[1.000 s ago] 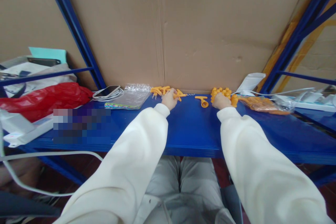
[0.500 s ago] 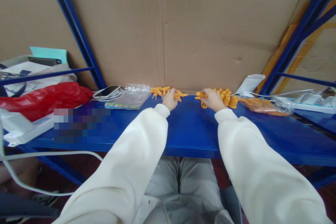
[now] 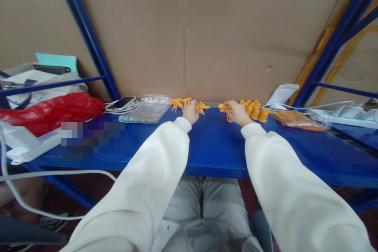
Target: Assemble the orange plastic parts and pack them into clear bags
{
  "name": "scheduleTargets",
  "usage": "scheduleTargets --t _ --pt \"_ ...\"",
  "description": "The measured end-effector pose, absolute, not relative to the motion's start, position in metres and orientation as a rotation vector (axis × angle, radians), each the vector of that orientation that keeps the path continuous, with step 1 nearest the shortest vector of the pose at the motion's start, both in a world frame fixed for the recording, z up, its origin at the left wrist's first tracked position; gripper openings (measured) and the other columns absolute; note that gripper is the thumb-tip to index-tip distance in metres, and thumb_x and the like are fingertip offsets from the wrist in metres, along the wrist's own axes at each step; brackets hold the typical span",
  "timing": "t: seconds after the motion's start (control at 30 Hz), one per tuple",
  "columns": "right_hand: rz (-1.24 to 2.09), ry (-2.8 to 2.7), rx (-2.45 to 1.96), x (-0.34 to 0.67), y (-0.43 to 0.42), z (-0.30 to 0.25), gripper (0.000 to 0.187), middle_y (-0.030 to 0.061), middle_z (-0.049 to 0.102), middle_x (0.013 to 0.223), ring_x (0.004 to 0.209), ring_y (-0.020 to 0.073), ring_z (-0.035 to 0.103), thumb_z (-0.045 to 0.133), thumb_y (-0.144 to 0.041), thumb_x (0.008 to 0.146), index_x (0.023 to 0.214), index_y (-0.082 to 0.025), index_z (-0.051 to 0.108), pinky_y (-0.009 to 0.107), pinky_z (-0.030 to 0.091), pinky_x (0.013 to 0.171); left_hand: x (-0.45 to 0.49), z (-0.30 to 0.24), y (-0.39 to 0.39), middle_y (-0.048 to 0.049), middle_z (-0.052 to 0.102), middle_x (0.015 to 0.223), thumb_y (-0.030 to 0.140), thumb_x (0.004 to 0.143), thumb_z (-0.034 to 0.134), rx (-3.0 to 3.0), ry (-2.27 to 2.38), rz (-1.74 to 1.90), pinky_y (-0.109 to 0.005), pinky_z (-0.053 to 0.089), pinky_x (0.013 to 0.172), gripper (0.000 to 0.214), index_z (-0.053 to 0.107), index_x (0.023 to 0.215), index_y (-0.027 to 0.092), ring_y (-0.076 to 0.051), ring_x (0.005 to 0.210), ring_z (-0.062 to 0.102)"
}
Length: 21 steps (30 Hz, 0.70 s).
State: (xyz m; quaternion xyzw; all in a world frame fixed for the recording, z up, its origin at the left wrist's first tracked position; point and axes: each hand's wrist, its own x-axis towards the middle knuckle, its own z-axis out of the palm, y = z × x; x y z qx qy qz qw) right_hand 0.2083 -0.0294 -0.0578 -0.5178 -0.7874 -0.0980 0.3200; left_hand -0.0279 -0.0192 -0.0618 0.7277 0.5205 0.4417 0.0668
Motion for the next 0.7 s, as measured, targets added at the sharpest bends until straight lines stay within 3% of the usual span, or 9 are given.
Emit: scheduleTargets --t 0.4,0.7 --pt "-0.183 -2.172 -1.134 0.197 -0.03 -0.062 0.039 0.0114 0.066 0.117 0.11 0.0261 0.066 0.056 -0.019 0.09 0.126 -0.021 0.07 0.043 0.051 0.101 -0.024 -0.056 -0.025 -0.0056 0.068 0.104 0.009 0.078 0.066 2.46 1.426 1.256 -0.039 0.047 0.102 0.021 0.06 0.095 0.022 -0.023 0.109 0.063" --pt "-0.076 -2.056 -1.092 0.196 -0.026 -0.063 0.056 0.0139 0.06 0.135 0.13 0.0266 0.055 0.057 -0.015 0.084 0.139 -0.02 0.058 0.049 0.042 0.112 -0.025 -0.052 -0.032 -0.0018 0.071 0.086 0.013 0.083 0.066 2.285 1.532 1.179 -0.031 0.056 0.084 0.018 0.062 0.099 0.021 -0.019 0.085 0.07"
